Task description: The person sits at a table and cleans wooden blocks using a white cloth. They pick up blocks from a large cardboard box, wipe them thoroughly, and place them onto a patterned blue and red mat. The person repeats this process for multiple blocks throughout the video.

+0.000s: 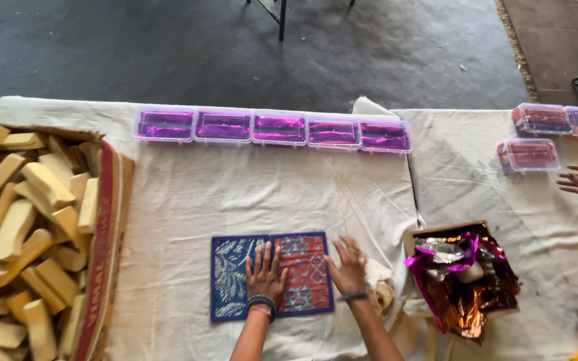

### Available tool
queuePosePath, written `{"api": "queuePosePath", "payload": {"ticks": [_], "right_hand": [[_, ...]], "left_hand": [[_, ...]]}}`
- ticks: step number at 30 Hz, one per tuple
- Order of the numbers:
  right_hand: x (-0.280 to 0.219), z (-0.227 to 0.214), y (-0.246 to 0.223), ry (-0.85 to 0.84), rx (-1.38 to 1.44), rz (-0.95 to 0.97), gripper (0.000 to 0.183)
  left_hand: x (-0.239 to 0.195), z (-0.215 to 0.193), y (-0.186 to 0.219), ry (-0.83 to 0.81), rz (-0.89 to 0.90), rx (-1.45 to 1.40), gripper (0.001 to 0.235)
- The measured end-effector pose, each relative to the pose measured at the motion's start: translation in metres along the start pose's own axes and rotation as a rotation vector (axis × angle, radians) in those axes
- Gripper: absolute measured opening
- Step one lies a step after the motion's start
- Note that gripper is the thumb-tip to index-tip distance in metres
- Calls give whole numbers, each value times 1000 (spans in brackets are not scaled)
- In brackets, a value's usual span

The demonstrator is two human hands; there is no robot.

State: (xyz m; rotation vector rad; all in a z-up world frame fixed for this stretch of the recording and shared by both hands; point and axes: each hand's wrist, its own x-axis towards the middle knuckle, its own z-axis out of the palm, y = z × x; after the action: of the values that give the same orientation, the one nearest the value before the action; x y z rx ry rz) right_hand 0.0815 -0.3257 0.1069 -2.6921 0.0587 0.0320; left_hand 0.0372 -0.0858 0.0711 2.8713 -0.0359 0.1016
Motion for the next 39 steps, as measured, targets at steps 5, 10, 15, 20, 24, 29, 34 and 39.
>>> {"api": "queuePosePath", "payload": {"ticks": [5,10,15,20,24,29,34,39], "right_hand": [[-75,-23,52,-174,-384,283,73],[-118,-5,104,107,-268,50,68],[-105,4,127,263,-157,141,47],[-76,10,8,351,41,-148,45],[-89,5,-105,-172,-113,-136,31],[-86,39,-71,28,40,-652,40],[-62,36,38,95,-13,-233,40],[-75,19,74,266,-131,63,47]], "left_hand": [[8,-12,-7,-139,27,-6,72],[-29,-30,-36,-377,96,-88,71],[-106,-54,-51,-466,279,-133,70],[-151,-43,-67,-543,339,-130,71],[-155,-16,-85,-511,400,-138,67],[-159,-2,-98,-471,415,-149,65],[-169,-19,-112,-425,325,-305,56],[-157,-116,-124,-202,-361,-849,32]]}}
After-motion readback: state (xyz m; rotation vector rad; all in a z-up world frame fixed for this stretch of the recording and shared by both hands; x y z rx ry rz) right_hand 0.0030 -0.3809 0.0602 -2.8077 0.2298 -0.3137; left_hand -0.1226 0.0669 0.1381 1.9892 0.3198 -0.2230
